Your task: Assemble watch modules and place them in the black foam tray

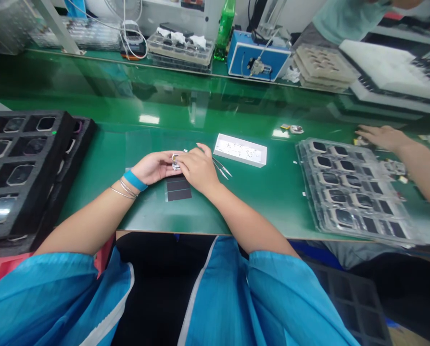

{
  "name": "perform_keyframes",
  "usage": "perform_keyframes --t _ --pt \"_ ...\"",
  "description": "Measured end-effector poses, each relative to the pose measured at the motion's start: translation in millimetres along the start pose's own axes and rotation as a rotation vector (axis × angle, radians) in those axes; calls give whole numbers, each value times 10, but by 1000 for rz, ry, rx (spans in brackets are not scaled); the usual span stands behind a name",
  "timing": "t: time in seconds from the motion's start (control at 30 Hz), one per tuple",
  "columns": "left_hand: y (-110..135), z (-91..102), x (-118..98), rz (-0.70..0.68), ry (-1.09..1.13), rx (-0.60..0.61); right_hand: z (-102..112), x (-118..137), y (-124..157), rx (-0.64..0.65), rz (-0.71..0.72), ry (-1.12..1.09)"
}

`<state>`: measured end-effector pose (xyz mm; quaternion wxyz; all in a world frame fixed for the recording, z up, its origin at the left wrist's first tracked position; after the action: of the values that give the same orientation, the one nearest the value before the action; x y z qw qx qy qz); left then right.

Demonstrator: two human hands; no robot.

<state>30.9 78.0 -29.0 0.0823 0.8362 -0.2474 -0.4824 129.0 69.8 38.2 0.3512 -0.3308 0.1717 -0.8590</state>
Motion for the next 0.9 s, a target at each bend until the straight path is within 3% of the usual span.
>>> perform_keyframes --t 0.17,0.3,0.4,0.53,0.67,0.9 --pt "-12 67 -46 -37 26 -24 -55 17 -1 57 18 28" --pt "-11 57 -87 -102 -61 8 -18 -60 11 0 -52 -50" --pt "-14 62 -113 -157 -105 12 -81 -295 43 -29 -213 -267" --pt "-28 44 -89 -162 -140 31 -418 -514 95 142 -387 -675" --pt "-12 -9 -103 -173 -164 67 -438 -458 106 144 -403 -836" --pt "-14 -25 -115 -194 -194 95 -318 -331 107 74 -388 -863"
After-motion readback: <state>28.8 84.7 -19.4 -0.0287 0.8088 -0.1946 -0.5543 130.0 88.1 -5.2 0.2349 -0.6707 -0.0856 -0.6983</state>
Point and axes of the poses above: each hand's wrist, its own y-axis away from the middle knuckle, its own z-axis out of the back of the hand, x = y × z, the point moved 9 cm from there along -y, towards the middle knuckle, and after that the axes turned 3 degrees about x, right-handed, at the moved point
